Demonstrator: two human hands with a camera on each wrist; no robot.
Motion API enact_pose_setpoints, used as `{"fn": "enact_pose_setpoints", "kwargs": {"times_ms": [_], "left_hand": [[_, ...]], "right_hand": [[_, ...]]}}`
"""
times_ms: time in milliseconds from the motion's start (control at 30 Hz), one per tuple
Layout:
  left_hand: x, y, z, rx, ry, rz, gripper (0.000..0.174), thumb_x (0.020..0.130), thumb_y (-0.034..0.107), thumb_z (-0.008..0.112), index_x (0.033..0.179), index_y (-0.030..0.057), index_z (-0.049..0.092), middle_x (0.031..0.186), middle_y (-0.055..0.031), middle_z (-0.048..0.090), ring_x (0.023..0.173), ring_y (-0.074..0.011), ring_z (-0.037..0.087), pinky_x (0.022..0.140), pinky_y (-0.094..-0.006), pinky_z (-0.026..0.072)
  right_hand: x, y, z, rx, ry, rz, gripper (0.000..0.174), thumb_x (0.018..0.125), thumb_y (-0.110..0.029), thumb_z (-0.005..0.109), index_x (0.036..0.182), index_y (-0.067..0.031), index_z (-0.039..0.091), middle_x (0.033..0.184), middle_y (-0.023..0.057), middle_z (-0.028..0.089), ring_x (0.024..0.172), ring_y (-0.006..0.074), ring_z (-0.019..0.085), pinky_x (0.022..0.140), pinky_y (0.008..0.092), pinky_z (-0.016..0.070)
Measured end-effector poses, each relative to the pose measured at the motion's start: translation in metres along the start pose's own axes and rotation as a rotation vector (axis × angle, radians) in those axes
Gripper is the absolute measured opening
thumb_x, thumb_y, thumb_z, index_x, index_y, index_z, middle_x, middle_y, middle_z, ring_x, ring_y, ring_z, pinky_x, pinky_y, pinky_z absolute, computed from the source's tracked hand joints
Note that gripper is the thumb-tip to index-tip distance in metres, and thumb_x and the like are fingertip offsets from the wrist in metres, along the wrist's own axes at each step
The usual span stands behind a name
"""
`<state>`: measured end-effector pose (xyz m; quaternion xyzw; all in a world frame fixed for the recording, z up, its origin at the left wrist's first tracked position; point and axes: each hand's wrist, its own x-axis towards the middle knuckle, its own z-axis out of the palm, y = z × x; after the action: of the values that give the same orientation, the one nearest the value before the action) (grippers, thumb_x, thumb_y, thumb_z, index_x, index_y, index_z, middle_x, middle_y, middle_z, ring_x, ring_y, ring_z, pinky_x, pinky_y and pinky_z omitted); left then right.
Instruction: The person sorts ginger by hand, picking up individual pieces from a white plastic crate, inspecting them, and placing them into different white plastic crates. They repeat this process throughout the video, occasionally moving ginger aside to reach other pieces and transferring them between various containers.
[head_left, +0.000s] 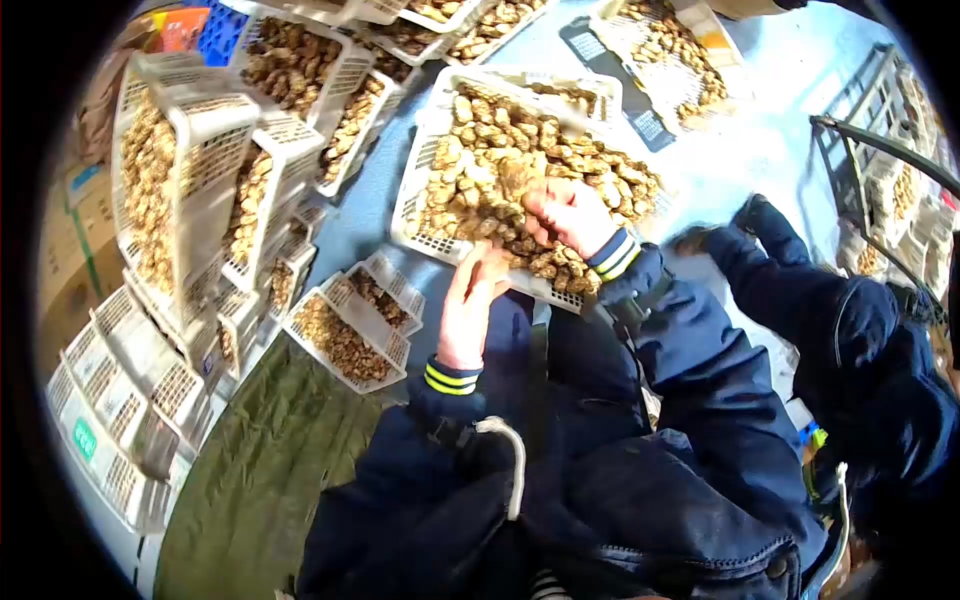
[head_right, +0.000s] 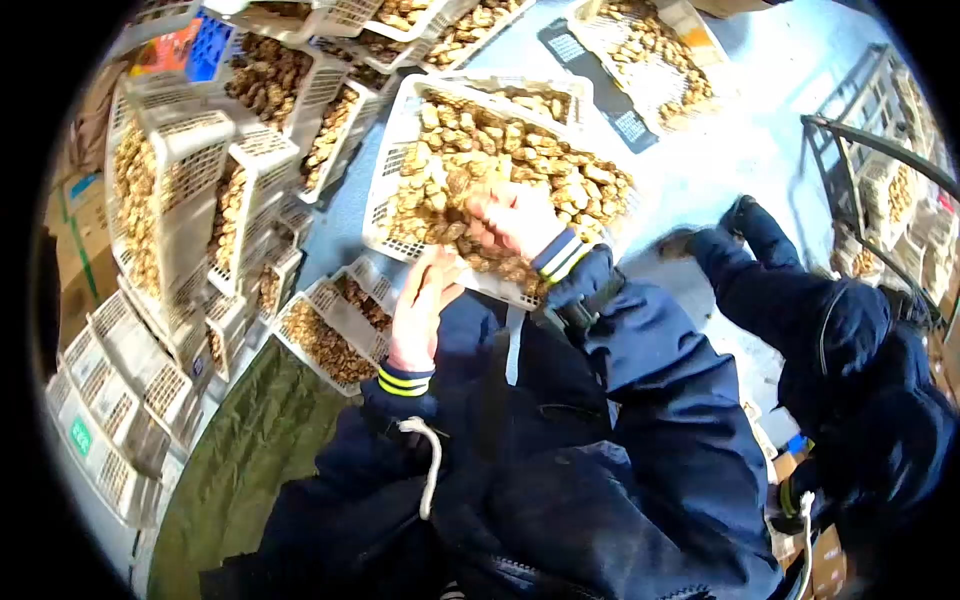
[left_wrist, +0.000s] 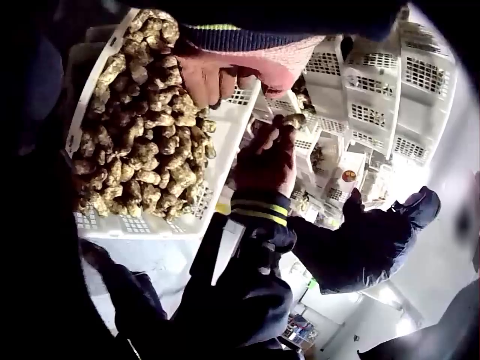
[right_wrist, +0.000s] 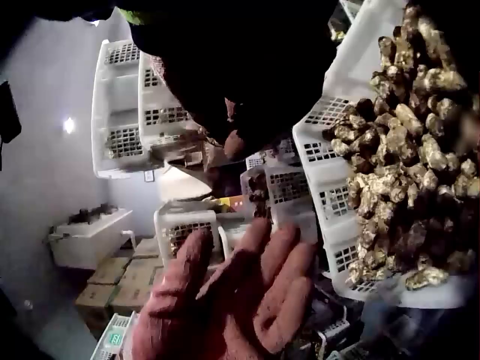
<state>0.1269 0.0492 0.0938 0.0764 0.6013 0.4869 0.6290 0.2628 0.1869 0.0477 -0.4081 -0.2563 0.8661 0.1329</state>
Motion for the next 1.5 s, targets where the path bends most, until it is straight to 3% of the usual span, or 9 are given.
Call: {"fn": "enact_pose_setpoints", "kwargs": {"times_ms": [133,233,367,467,533,567,867,1033,1500], "left_hand": [[0.011,0.016,0.012,-0.177,0.011,0.074,0.037,0.088,0.006,0.043,0.123,-0.0028,0.035,0.107,-0.0104,0.049,0.094,-0.017,0.051,0.083,-0.0313,0.0431],[0.015,0.028,-0.004,-0.143,-0.141,0.097,0.025,0.087,0.011,0.047,0.109,-0.0022,0.046,0.101,-0.0093,0.053,0.089,-0.0159,0.053,0.079,-0.0295,0.0454],[0.018,0.054,-0.033,0.009,0.066,0.05,0.027,0.087,0.017,0.049,0.106,-0.0018,0.049,0.097,-0.0107,0.057,0.085,-0.018,0.057,0.074,-0.0289,0.0474],[0.022,0.076,-0.076,0.106,0.067,0.027,0.029,0.085,0.02,0.052,0.102,-0.0037,0.052,0.092,-0.0117,0.06,0.077,-0.018,0.06,0.065,-0.0266,0.0498],[0.018,0.096,-0.104,0.12,0.033,0.013,0.031,0.085,0.021,0.053,0.104,-0.0034,0.051,0.092,-0.0125,0.059,0.077,-0.0183,0.06,0.066,-0.0267,0.0494],[0.013,0.112,-0.119,0.132,0.026,-0.016,0.034,0.084,0.023,0.054,0.107,-0.0025,0.049,0.094,-0.013,0.058,0.079,-0.0188,0.059,0.069,-0.0272,0.0489],[-0.028,0.243,-0.193,-0.065,-0.155,0.237,0.037,0.083,0.016,0.056,0.116,0.002,0.045,0.106,-0.0122,0.054,0.087,-0.0186,0.056,0.075,-0.0306,0.0459],[-0.036,0.277,-0.203,0.001,-0.048,0.374,0.028,0.082,0.019,0.058,0.105,0.0032,0.052,0.094,-0.0092,0.059,0.075,-0.0139,0.058,0.061,-0.0236,0.0484],[-0.06,0.284,-0.285,-0.261,0.194,0.474,0.027,0.075,0.007,0.065,0.098,0.002,0.052,0.086,-0.0059,0.06,0.075,-0.0168,0.059,0.064,-0.0269,0.0499]], "right_hand": [[-0.021,0.001,0.034,-0.811,0.004,-0.294,0.022,0.079,-0.022,0.054,0.092,-0.0056,0.06,0.072,0.0074,0.06,0.062,0.0177,0.058,0.058,0.0282,0.0457],[-0.025,0.015,0.053,-0.734,-0.009,-0.366,0.033,0.079,-0.025,0.053,0.109,-0.0103,0.053,0.081,0.0099,0.06,0.074,0.0248,0.059,0.064,0.0309,0.0462],[-0.027,0.015,0.069,-0.795,0.103,-0.322,0.032,0.08,-0.024,0.051,0.109,-0.009,0.054,0.083,0.0118,0.059,0.075,0.0239,0.058,0.065,0.0319,0.045],[-0.018,0.021,0.078,-0.684,0.402,-0.183,0.026,0.081,-0.021,0.054,0.102,-0.0066,0.057,0.071,0.0061,0.056,0.061,0.0095,0.05,0.057,0.0235,0.0412],[0.003,0.052,0.079,-0.214,0.446,-0.229,0.025,0.082,-0.019,0.053,0.103,-0.0038,0.056,0.073,0.002,0.059,0.061,0.0097,0.051,0.059,0.0228,0.043],[0.016,0.062,0.076,-0.498,0.485,-0.206,0.029,0.083,-0.02,0.052,0.105,-0.0019,0.055,0.079,0.0019,0.059,0.066,0.0084,0.052,0.059,0.022,0.0429],[0.038,0.014,0.185,-0.333,0.203,-0.204,0.026,0.085,-0.014,0.05,0.107,-0.0003,0.053,0.082,0.0023,0.059,0.07,0.0086,0.054,0.061,0.0218,0.0437],[0.034,-0.023,0.186,-0.322,0.225,-0.297,0.025,0.086,-0.017,0.049,0.106,-0.003,0.055,0.08,0.0019,0.058,0.065,0.0087,0.055,0.054,0.0216,0.0434],[0.052,-0.076,0.195,-0.395,0.175,-0.181,0.035,0.086,-0.023,0.05,0.116,-0.0041,0.046,0.087,0.0087,0.06,0.066,0.0176,0.06,0.058,0.027,0.0487]]}}
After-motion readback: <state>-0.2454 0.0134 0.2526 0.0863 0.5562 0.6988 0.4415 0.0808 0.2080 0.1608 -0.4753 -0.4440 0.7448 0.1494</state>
